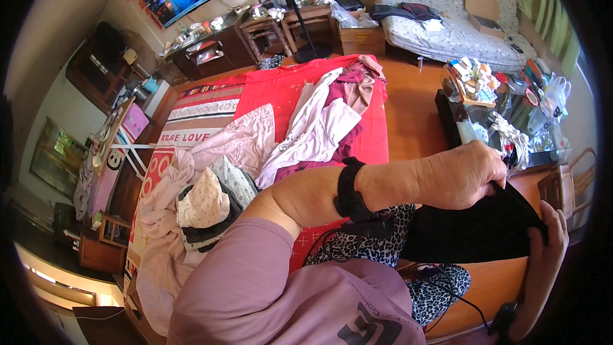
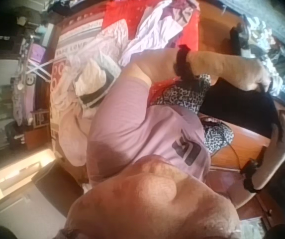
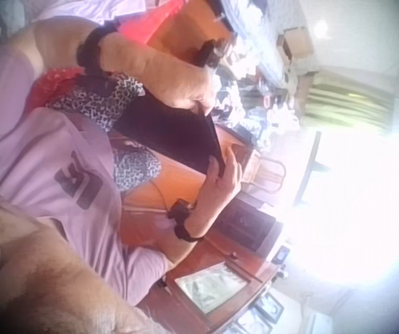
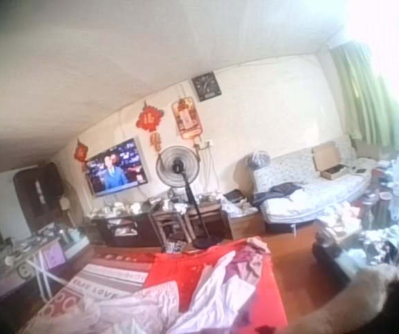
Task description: Fold laundry on a bed including underwear and shirts.
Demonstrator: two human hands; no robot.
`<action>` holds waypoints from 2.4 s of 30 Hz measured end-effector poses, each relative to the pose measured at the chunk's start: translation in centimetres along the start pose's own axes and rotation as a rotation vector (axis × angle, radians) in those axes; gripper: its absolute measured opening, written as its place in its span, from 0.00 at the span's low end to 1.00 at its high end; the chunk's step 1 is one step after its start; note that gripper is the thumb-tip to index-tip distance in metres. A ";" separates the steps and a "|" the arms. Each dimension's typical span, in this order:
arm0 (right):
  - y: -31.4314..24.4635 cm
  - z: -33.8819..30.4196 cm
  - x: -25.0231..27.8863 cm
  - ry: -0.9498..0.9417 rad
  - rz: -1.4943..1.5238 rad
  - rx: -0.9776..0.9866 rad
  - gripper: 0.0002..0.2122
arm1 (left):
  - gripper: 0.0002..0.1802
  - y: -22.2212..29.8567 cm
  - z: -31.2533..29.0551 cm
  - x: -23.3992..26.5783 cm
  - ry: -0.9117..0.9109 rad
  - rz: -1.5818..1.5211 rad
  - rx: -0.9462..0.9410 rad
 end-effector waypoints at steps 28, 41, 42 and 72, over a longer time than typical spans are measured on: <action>0.1 0.7 0.0 0.107 -0.094 -0.038 0.08 | 0.08 -1.9 0.2 0.1 -0.025 -0.091 0.056; 3.6 0.2 1.2 0.144 0.349 -0.039 0.09 | 0.06 -0.5 0.5 2.4 0.142 -0.204 0.059; 4.3 -0.1 1.5 0.144 0.348 -0.037 0.09 | 0.06 -0.5 0.6 2.4 0.144 -0.203 0.058; -1.2 3.6 -4.3 -0.090 0.569 -0.043 0.09 | 0.09 -0.9 2.4 -0.6 -0.003 -0.205 0.024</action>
Point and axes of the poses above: each hand's wrist, its own z-axis towards the middle knuckle, its own x-axis out of the back of the hand, y = z × x, the point moved 7 cm from there along z, towards the middle knuckle, and after that the axes turned 7 degrees about z, right-handed, at the moved point
